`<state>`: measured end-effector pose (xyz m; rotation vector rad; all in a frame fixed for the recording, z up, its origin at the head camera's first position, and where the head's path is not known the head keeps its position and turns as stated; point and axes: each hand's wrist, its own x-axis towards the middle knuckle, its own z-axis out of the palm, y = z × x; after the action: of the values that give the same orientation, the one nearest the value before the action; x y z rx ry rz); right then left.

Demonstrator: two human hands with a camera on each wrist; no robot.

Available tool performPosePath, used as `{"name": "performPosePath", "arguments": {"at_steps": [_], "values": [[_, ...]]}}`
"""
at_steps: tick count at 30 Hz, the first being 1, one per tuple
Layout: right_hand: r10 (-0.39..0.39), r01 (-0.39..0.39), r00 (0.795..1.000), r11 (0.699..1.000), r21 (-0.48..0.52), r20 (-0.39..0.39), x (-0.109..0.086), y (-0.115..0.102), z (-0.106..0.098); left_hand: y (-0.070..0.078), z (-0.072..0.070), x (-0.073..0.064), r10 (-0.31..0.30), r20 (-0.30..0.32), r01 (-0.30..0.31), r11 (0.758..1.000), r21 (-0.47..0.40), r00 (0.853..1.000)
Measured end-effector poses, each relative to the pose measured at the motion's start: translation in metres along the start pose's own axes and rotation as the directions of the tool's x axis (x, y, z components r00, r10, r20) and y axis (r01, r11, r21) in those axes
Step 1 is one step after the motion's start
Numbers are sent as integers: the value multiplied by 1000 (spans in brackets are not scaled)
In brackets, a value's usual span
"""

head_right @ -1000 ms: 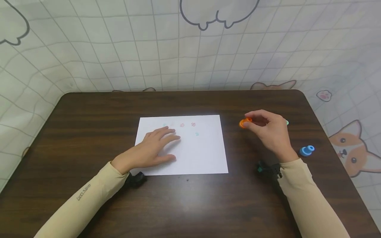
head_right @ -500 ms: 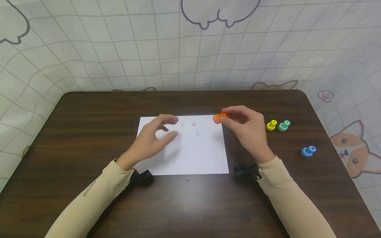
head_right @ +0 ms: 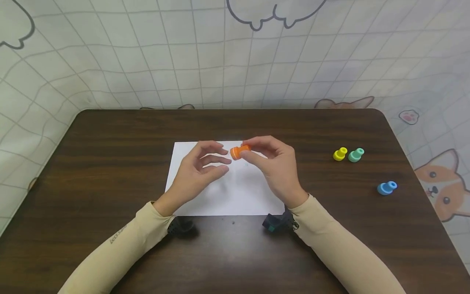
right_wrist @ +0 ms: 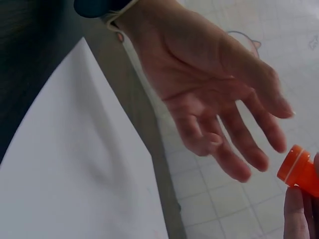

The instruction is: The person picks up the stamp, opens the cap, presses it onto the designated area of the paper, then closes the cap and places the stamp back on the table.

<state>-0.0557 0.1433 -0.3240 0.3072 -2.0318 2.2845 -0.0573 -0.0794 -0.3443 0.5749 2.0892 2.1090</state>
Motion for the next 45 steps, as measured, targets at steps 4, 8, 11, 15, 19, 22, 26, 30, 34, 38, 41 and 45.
{"name": "performPosePath", "arguments": {"at_steps": [4,8,11,15,19,22,26,30,34,38,41,45], "values": [[36,-36,999,998,55,3,-2,5,6,-3,4,-1,8,-22,-8,1000,-30,1000],[70,-70,998,994,87,9,-4,10,11,-6,5,-2,-4,-35,3,999,-43,999],[86,-86,996,993,86,12,-6,12,13,-7,5,-3,-4,-41,3,999,-34,999],[102,-105,994,990,99,29,-8,14,14,-9,6,-4,-2,-52,1,1000,-19,999],[131,-135,991,982,129,40,-10,17,16,-9,7,-5,-11,-58,10,1000,-20,998],[158,-163,987,974,159,39,-11,19,18,-9,8,-6,-2,-70,2,1000,-11,998],[182,-190,981,964,185,59,-14,21,20,-9,9,-6,14,-86,-14,1000,0,996],[169,-180,983,963,202,69,-15,21,20,-8,9,-7,19,-97,-19,1000,0,995],[159,-171,985,960,222,75,-16,21,19,-7,9,-7,10,-123,-12,1000,-12,992],[144,-160,986,958,239,84,-17,21,20,-6,8,-7,-4,-144,-1,999,-36,990],[128,-146,988,959,243,87,-17,21,21,-6,8,-7,-10,-144,2,999,-52,989],[119,-136,989,963,234,86,-17,21,20,-7,8,-7,-12,-136,4,998,-61,991]]}}
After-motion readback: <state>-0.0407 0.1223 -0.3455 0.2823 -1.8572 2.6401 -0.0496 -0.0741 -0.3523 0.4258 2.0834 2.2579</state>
